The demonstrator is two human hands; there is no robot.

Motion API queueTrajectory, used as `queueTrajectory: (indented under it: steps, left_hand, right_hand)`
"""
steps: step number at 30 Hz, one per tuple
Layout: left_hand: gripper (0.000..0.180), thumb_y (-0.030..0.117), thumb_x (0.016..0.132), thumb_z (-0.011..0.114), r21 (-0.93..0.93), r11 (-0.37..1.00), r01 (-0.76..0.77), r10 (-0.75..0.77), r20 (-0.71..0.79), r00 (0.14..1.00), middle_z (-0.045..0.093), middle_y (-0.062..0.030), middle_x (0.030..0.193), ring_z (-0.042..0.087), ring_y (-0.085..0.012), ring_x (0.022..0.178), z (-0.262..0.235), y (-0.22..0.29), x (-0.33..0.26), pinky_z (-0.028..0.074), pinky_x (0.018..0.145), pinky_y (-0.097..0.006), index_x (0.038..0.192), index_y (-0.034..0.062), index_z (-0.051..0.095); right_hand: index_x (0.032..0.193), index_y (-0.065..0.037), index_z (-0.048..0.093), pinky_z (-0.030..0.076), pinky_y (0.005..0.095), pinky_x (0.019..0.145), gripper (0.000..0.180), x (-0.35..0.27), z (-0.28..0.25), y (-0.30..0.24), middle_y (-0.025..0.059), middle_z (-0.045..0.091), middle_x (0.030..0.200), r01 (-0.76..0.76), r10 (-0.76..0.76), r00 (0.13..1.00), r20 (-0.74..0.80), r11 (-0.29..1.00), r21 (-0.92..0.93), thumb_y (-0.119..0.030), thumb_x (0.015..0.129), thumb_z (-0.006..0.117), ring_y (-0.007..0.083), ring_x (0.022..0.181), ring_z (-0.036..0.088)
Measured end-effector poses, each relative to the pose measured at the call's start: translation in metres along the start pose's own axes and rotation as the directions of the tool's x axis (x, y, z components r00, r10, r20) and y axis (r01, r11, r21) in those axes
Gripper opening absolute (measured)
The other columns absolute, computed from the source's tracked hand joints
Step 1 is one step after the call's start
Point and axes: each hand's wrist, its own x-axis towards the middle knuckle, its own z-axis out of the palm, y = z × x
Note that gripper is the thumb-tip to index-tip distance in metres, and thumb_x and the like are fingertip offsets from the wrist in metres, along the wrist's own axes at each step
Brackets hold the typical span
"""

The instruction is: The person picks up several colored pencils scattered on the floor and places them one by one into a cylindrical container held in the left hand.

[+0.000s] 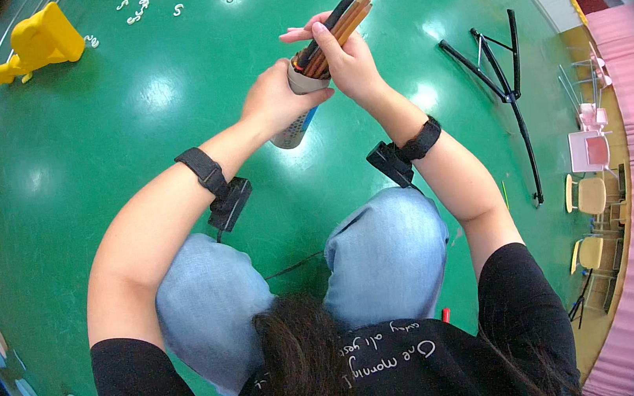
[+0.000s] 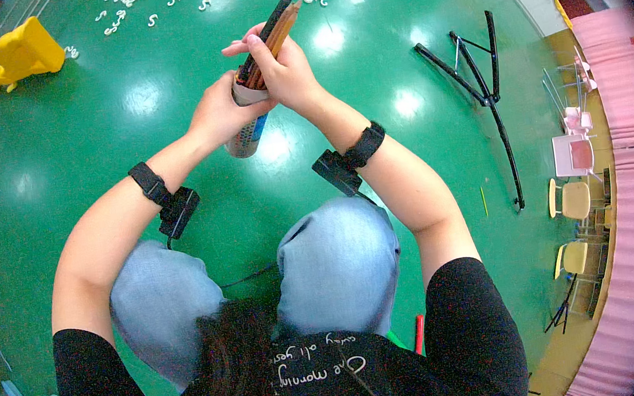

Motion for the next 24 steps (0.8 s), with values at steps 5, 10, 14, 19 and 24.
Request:
queueTrajectory:
  steps: [5,10,14,19,24]
  left_hand:
    - [0.064,0.048,0.063,0.077,-0.025,1.0,0.015,-0.016,-0.055,0.998,0.064,-0.0166,0.096,0.065,-0.0283,0.087,0.002,-0.003,0.001,0.051,0.076,-0.037,0.099,-0.0012,0.056]
    - [0.065,0.048,0.063,0.077,0.002,1.0,0.012,-0.012,-0.056,0.998,0.064,-0.0172,0.097,0.065,-0.0288,0.087,0.001,-0.002,-0.001,0.051,0.076,-0.037,0.099,-0.0018,0.056]
    - [0.065,0.048,0.063,0.077,0.02,1.0,-0.002,0.003,-0.043,0.999,0.064,-0.0179,0.096,0.065,-0.029,0.087,0.002,-0.007,-0.002,0.051,0.076,-0.037,0.098,-0.0021,0.056]
    - [0.065,0.046,0.066,0.078,0.058,0.998,0.023,-0.022,-0.019,1.0,0.064,-0.017,0.099,0.065,-0.0265,0.09,0.001,-0.007,-0.006,0.051,0.078,-0.036,0.104,-0.0014,0.054]
    - [0.062,0.046,0.065,0.077,0.137,0.99,-0.028,0.039,-0.078,0.996,0.062,-0.0185,0.094,0.063,-0.0302,0.085,0.003,-0.01,-0.007,0.051,0.073,-0.039,0.095,-0.0021,0.054]
  right_hand:
    - [0.095,-0.001,0.05,0.05,0.0306,0.079,0.019,-0.004,-0.006,-0.002,0.0092,0.066,0.094,-0.038,0.025,0.995,-0.095,0.989,-0.143,-0.02,0.096,0.048,0.0145,0.09,0.061]
    - [0.09,0.0,0.056,0.051,0.0307,0.078,0.014,-0.005,-0.011,-0.006,0.0071,0.067,0.092,-0.058,0.037,0.996,-0.085,0.967,-0.25,-0.014,0.09,0.055,0.0146,0.085,0.063]
    - [0.095,-0.001,0.059,0.05,0.0316,0.083,0.015,-0.006,-0.014,-0.011,0.0077,0.066,0.097,-0.103,0.102,0.995,-0.019,0.961,-0.256,-0.014,0.088,0.057,0.0159,0.091,0.063]
    - [0.106,-0.004,0.064,0.046,0.0338,0.092,0.021,-0.005,-0.019,-0.019,0.0101,0.06,0.117,-0.098,0.151,0.973,0.175,0.955,-0.28,-0.013,0.089,0.058,0.0182,0.107,0.057]
    - [0.106,-0.004,0.064,0.047,0.034,0.091,0.021,-0.007,-0.017,-0.022,0.0105,0.06,0.116,-0.125,0.19,0.967,0.171,0.934,-0.334,-0.013,0.088,0.059,0.0182,0.107,0.057]
